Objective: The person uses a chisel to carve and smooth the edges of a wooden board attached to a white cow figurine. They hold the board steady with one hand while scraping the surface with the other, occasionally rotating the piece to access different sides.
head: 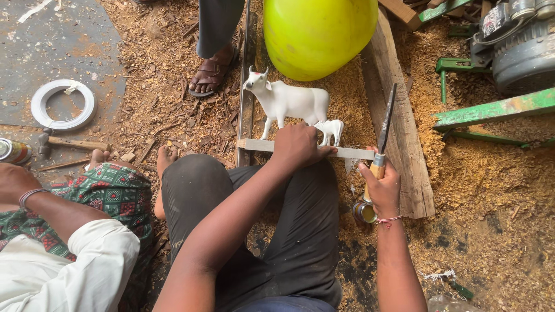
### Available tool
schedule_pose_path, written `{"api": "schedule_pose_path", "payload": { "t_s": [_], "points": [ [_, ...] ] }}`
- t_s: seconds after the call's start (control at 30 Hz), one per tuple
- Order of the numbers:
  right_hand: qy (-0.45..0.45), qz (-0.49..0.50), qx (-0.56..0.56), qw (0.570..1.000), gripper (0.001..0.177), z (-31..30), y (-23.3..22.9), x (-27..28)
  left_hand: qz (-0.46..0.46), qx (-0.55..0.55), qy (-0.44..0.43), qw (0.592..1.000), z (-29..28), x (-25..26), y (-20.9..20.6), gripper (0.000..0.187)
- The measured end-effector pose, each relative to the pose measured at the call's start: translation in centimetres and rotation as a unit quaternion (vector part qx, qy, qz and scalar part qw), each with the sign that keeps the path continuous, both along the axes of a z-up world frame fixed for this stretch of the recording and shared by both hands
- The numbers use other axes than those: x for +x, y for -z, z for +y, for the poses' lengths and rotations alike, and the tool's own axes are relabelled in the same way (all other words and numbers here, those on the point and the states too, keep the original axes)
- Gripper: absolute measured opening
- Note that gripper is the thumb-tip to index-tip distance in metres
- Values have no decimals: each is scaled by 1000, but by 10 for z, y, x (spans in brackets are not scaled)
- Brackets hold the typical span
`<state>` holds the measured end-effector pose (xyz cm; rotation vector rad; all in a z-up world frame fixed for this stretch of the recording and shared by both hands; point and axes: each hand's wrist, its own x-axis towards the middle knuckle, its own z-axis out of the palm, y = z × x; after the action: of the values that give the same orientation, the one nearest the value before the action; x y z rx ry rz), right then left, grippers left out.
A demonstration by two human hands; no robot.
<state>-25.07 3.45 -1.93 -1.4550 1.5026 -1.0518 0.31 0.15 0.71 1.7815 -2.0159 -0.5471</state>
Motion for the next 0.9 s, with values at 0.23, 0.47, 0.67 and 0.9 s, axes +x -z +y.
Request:
{"api": "schedule_pose_path", "payload": {
  "t_s": [0.23,0.47,0.67,0.9],
  "points": [
    [137,-87,-150,975,25,-13,-22,-12,-7,-6,-1,1000,-4,1,3,69],
    [53,-146,-268,951,21,-30,-20,-21,-37,61,8,997,-10,15,5,73],
    [31,-116,-298,947,31,-37,-7,-17,-22,-122,-5,992,0,0,17,69],
    [29,-97,-322,941,25,-27,-22,-10,-56,9,27,998,-2,-12,8,76]
  ]
}}
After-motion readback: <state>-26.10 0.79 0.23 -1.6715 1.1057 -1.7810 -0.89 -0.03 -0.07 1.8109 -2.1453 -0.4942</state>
